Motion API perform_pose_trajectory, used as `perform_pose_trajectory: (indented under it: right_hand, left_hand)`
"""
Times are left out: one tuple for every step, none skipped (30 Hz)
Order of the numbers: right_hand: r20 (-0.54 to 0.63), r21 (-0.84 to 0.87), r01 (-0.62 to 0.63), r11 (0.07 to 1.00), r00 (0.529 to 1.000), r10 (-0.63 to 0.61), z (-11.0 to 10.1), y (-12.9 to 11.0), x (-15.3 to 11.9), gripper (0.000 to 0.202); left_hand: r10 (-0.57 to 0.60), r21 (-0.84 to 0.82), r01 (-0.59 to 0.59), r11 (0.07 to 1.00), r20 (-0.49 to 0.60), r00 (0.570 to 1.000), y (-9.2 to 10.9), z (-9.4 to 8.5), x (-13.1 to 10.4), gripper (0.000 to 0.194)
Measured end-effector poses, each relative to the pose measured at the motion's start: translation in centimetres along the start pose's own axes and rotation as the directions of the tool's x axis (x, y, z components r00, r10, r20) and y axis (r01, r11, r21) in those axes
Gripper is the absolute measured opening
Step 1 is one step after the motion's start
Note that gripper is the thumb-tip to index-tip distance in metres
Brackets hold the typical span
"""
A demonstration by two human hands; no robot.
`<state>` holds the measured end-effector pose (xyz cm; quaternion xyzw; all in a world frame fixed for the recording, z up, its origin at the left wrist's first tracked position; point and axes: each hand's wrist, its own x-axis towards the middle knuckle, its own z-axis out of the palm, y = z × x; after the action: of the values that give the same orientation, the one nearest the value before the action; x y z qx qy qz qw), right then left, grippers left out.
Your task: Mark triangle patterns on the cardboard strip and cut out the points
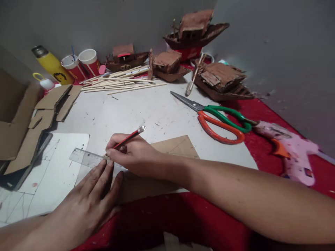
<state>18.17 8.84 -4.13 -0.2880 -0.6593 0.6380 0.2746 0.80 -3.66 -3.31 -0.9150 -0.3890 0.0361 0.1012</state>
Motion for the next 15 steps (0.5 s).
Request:
perform_pose_trajectory:
  right_hand:
    - [0.005, -0.003, -0.003, 1.000, 1.000, 0.003, 0.06, -0.02, 0.06, 0.009]
    - [0.005, -0.011, -0.008, 1.000, 1.000, 0.008, 0.11, -0.05, 0.11, 0.009]
    - [0.006, -0.025, -0.012, 1.000, 1.000, 0.012, 0.15, -0.07, 0.14, 0.010]
    - [0.006, -0.044, -0.012, 0.999, 1.000, 0.013, 0.19, -0.06, 0.16, 0.010]
    - [0.012, -0.065, -0.010, 0.998, 1.000, 0.011, 0.22, -0.03, 0.17, 0.010]
    - [0.016, -0.085, -0.006, 0.996, 1.000, 0.007, 0.25, 0.02, 0.18, 0.011]
    - [0.023, -0.103, -0.002, 0.995, 1.000, 0.005, 0.27, 0.09, 0.19, 0.011]
    - [0.030, -0.116, -0.001, 0.993, 1.000, 0.005, 0.29, 0.17, 0.21, 0.012]
    - [0.038, -0.125, -0.003, 0.992, 0.999, 0.008, 0.30, 0.24, 0.23, 0.012]
    - [0.045, -0.131, -0.004, 0.991, 0.999, 0.010, 0.31, 0.31, 0.25, 0.013]
    - [0.053, -0.139, -0.001, 0.990, 0.999, 0.009, 0.31, 0.35, 0.27, 0.013]
    - [0.058, -0.148, 0.005, 0.989, 0.998, 0.004, 0.31, 0.38, 0.28, 0.013]
    - [0.063, -0.160, 0.014, 0.987, 0.998, -0.004, 0.32, 0.39, 0.29, 0.013]
    - [0.067, -0.173, 0.025, 0.985, 0.998, -0.014, 0.32, 0.39, 0.29, 0.013]
    - [0.071, -0.186, 0.034, 0.982, 0.997, -0.021, 0.33, 0.40, 0.28, 0.013]
  left_hand:
    - [-0.001, 0.001, 0.001, 1.000, 0.002, 1.000, 0.01, 0.04, -0.05, 0.060]
    - [-0.002, 0.001, 0.002, 1.000, -0.001, 1.000, 0.01, 0.10, -0.10, 0.061]
    - [0.000, -0.002, 0.000, 1.000, -0.006, 1.000, 0.00, 0.16, -0.16, 0.061]
    - [0.006, -0.005, -0.006, 1.000, -0.010, 1.000, -0.01, 0.23, -0.21, 0.061]
    - [0.009, -0.009, -0.009, 1.000, -0.014, 1.000, -0.01, 0.29, -0.24, 0.061]
    - [0.007, -0.015, -0.008, 1.000, -0.016, 1.000, 0.00, 0.35, -0.25, 0.060]
    - [0.002, -0.021, -0.002, 1.000, -0.015, 1.000, 0.02, 0.41, -0.25, 0.060]
    - [-0.008, -0.030, 0.007, 1.000, -0.013, 1.000, 0.05, 0.46, -0.24, 0.060]
    - [-0.022, -0.038, 0.022, 0.999, -0.009, 1.000, 0.09, 0.51, -0.22, 0.060]
    - [-0.033, -0.046, 0.033, 0.998, -0.005, 0.999, 0.12, 0.55, -0.20, 0.061]
    - [-0.037, -0.051, 0.037, 0.998, 0.002, 0.999, 0.14, 0.59, -0.19, 0.062]
    - [-0.035, -0.053, 0.035, 0.998, 0.007, 0.999, 0.16, 0.61, -0.18, 0.064]
    - [-0.034, -0.053, 0.035, 0.998, 0.007, 0.999, 0.17, 0.63, -0.17, 0.065]
    - [-0.032, -0.051, 0.032, 0.998, 0.010, 0.999, 0.17, 0.64, -0.17, 0.066]
    - [-0.026, -0.049, 0.027, 0.998, 0.011, 1.000, 0.16, 0.64, -0.17, 0.067]
